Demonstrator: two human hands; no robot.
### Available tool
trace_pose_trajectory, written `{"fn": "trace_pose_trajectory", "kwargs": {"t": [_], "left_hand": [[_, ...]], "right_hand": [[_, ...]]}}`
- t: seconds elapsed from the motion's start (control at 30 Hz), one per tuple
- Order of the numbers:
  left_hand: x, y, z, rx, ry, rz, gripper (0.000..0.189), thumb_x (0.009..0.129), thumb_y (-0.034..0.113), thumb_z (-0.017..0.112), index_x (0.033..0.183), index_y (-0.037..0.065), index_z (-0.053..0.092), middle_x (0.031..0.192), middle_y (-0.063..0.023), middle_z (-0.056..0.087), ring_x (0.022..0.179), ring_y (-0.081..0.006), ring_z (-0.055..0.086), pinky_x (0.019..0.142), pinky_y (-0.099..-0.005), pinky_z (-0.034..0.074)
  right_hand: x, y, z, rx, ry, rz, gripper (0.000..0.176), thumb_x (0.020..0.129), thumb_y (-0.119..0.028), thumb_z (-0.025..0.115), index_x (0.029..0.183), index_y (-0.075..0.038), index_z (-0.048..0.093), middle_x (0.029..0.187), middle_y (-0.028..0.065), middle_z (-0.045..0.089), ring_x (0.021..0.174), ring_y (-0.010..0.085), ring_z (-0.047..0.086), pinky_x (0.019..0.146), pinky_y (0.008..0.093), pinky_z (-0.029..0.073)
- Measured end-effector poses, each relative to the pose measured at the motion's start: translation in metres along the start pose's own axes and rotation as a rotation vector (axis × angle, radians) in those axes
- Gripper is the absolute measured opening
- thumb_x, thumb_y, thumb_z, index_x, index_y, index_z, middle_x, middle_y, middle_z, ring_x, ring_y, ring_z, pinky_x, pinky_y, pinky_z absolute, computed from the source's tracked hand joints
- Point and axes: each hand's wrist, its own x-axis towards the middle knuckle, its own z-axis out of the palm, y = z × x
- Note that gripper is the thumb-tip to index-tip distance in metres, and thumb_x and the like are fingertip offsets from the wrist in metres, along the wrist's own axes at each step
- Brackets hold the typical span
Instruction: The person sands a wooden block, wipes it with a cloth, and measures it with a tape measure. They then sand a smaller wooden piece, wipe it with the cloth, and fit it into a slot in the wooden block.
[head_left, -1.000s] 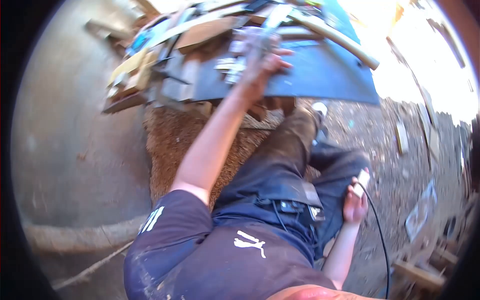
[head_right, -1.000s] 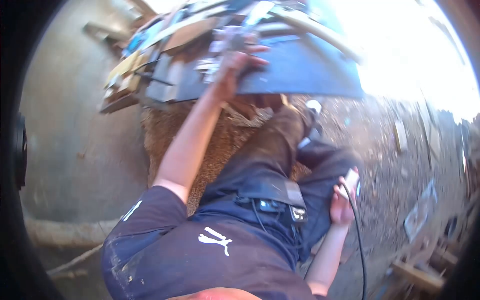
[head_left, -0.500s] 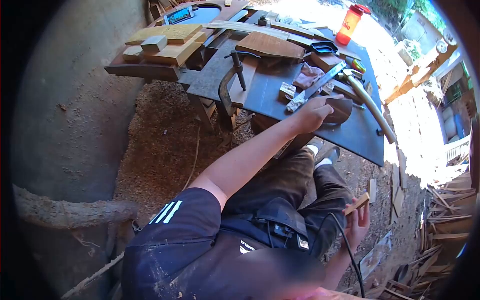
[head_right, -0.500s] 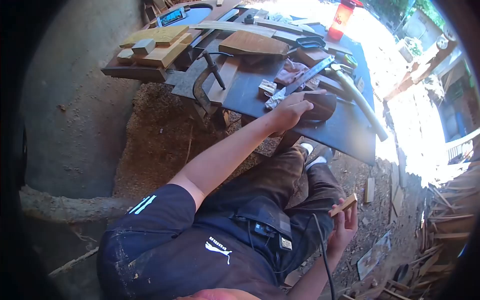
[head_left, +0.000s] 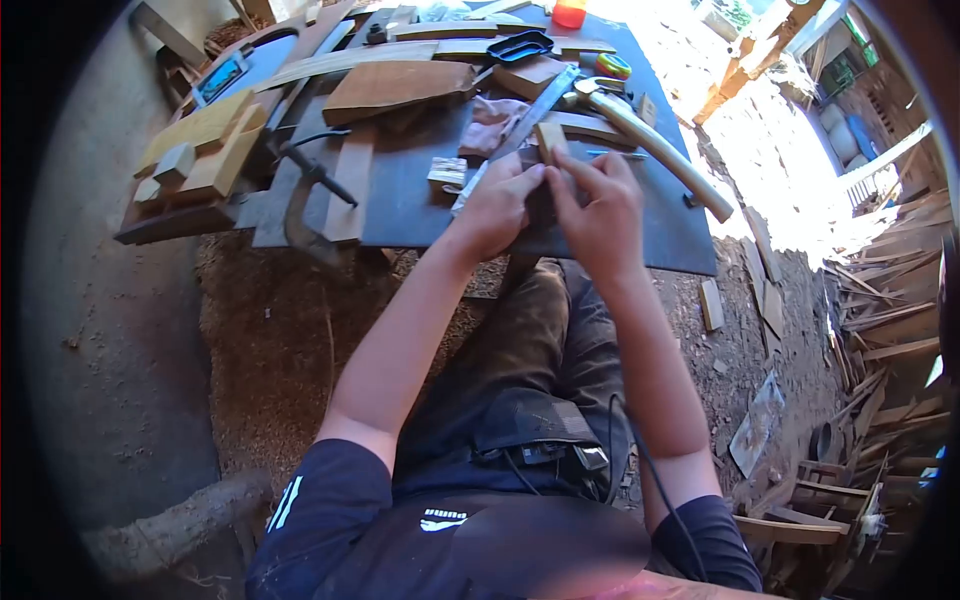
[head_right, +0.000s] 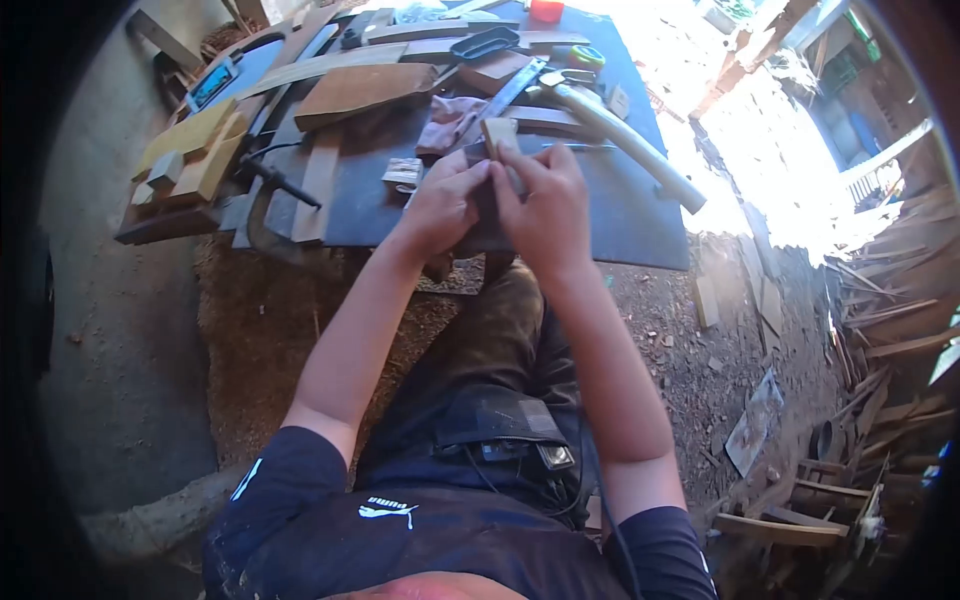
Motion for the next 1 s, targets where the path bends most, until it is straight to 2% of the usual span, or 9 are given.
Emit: {"fn": "trace_pose_trajectory", "kwargs": {"t": [0.03,0.13,0.27,0.43,0.53,0.6,0.7,0.9,1.0], "left_hand": [[0.006,-0.006,-0.006,-0.118,0.011,-0.008,0.025,0.105,0.016,0.046,0.12,0.002,0.06,0.103,-0.0066,0.066,0.088,-0.012,0.066,0.077,-0.029,0.055],[0.007,-0.011,-0.018,-0.3,0.028,-0.019,0.03,0.108,0.019,0.044,0.123,-0.004,0.056,0.114,-0.0134,0.066,0.106,-0.0213,0.067,0.093,-0.0358,0.055],[0.004,-0.003,0.008,-0.174,0.019,-0.066,0.029,0.108,0.024,0.047,0.118,0.001,0.058,0.106,-0.0101,0.068,0.091,-0.0146,0.069,0.08,-0.0289,0.057],[0.03,0.004,0.047,0.011,-0.001,-0.06,0.048,0.108,0.042,0.04,0.129,0.002,0.057,0.114,-0.0102,0.067,0.099,-0.0183,0.069,0.087,-0.0333,0.057],[0.061,0.002,0.065,-0.079,-0.25,-0.294,0.061,0.105,0.055,0.041,0.13,0.001,0.056,0.119,-0.0117,0.066,0.108,-0.0191,0.066,0.091,-0.0364,0.056],[0.073,-0.003,0.077,-0.286,-0.608,-0.506,0.081,0.1,0.07,0.033,0.138,0.002,0.052,0.127,-0.0129,0.063,0.119,-0.025,0.062,0.107,-0.0424,0.045],[0.079,-0.024,0.093,-0.501,-0.714,-0.757,0.085,0.098,0.074,0.029,0.146,0.007,0.047,0.142,-0.0157,0.053,0.132,-0.0274,0.053,0.113,-0.0469,0.038],[0.09,-0.07,0.117,-0.277,-0.645,-0.746,0.069,0.102,0.066,0.03,0.145,0.014,0.047,0.139,-0.0102,0.056,0.13,-0.0263,0.054,0.108,-0.0465,0.043],[0.09,-0.071,0.116,-0.279,-0.673,-0.784,0.064,0.105,0.061,0.03,0.143,0.012,0.047,0.135,-0.0103,0.058,0.126,-0.0264,0.056,0.107,-0.0472,0.045]], "right_hand": [[-0.006,0.002,0.007,0.002,0.0,0.012,0.028,0.083,-0.012,0.077,0.111,-0.007,0.076,0.084,0.0141,0.06,0.074,0.0313,0.06,0.07,0.0412,0.049],[-0.038,-0.002,0.006,0.054,0.002,0.06,0.026,0.083,-0.011,0.077,0.109,-0.008,0.077,0.084,0.014,0.06,0.076,0.0306,0.061,0.07,0.0404,0.05],[-0.033,0.01,-0.004,0.081,0.094,0.052,0.026,0.083,-0.01,0.076,0.109,-0.009,0.077,0.082,0.0134,0.059,0.076,0.0293,0.061,0.068,0.0392,0.049],[-0.005,0.027,-0.007,0.028,0.283,0.11,0.028,0.083,-0.012,0.077,0.109,-0.005,0.075,0.081,0.0133,0.057,0.073,0.0269,0.058,0.064,0.0374,0.048],[-0.024,0.034,-0.03,-0.06,0.405,0.248,0.031,0.082,-0.013,0.078,0.11,-0.002,0.073,0.081,0.0126,0.055,0.071,0.0265,0.056,0.064,0.0371,0.047],[-0.035,0.035,-0.055,-0.117,0.452,0.294,0.033,0.081,-0.013,0.079,0.11,0.0,0.072,0.082,0.0128,0.053,0.069,0.0261,0.054,0.061,0.036,0.046],[-0.045,0.042,-0.079,-0.256,0.444,0.21,0.034,0.081,-0.015,0.078,0.111,-0.001,0.072,0.08,0.0125,0.053,0.068,0.0265,0.056,0.061,0.0373,0.048],[-0.063,0.043,-0.097,-0.483,0.34,0.276,0.042,0.086,-0.025,0.071,0.122,-0.007,0.066,0.082,0.0153,0.062,0.072,0.0341,0.066,0.064,0.0449,0.054],[-0.08,0.03,-0.101,-0.587,0.266,0.367,0.038,0.086,-0.027,0.071,0.119,-0.008,0.068,0.08,0.0139,0.062,0.072,0.0337,0.067,0.065,0.0443,0.055]]}}
